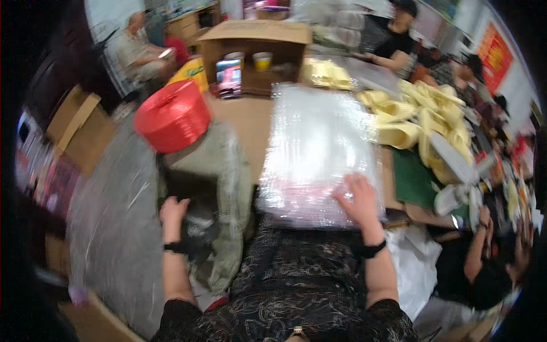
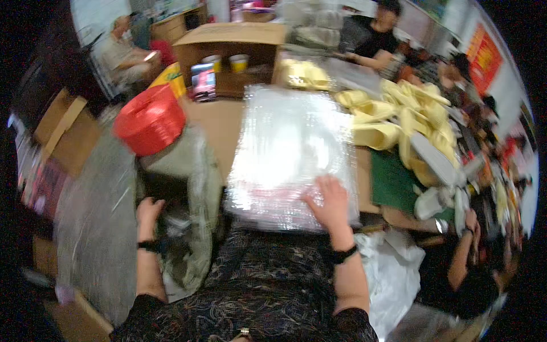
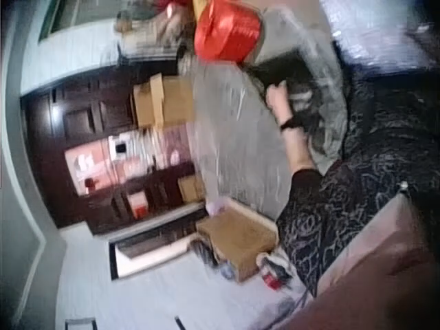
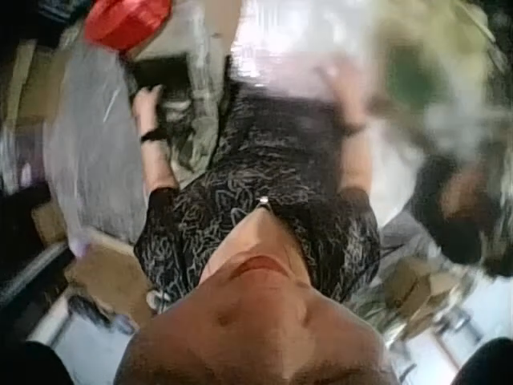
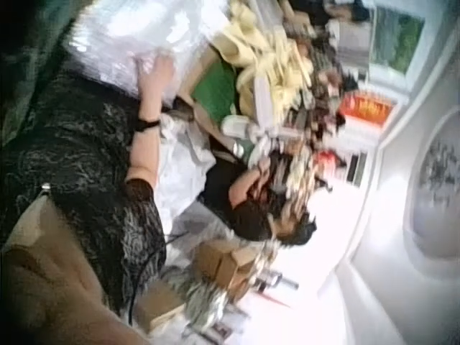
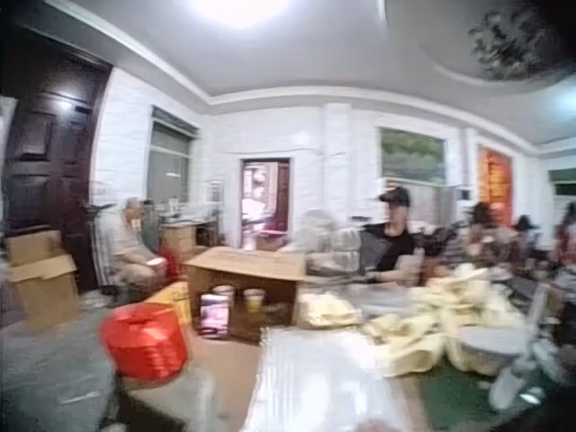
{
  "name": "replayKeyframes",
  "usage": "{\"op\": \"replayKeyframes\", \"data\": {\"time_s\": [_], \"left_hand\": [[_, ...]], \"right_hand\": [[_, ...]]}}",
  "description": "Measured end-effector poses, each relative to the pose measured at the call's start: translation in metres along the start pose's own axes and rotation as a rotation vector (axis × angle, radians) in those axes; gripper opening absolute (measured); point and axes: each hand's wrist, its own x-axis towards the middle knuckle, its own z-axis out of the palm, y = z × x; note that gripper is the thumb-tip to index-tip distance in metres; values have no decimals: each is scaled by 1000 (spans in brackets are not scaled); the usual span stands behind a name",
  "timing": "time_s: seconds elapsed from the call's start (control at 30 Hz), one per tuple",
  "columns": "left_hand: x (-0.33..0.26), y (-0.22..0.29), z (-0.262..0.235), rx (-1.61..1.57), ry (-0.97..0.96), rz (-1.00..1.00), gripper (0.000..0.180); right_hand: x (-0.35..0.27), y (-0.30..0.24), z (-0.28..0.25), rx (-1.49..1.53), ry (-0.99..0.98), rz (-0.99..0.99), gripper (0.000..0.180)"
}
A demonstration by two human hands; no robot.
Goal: The recorder is packing white sandals into plastic bags at a shoe manufacturing facility.
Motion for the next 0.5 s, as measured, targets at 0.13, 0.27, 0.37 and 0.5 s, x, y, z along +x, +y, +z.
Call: {"op": "replayKeyframes", "data": {"time_s": [0.13, 0.27, 0.37, 0.5], "left_hand": [[-14, 61, -58, -566, 268, 429, 39], [-77, 186, -74, -728, 219, 923, 34], [-112, 255, -49, -573, 79, 1149, 44], [-114, 299, 8, -337, -3, 1309, 56]], "right_hand": [[3, -11, 8, -57, -73, 65, 78], [1, -10, 1, -101, -108, 136, 79], [-4, -6, 1, -65, -157, 158, 78], [-8, -6, 4, -47, -39, 115, 74]]}}
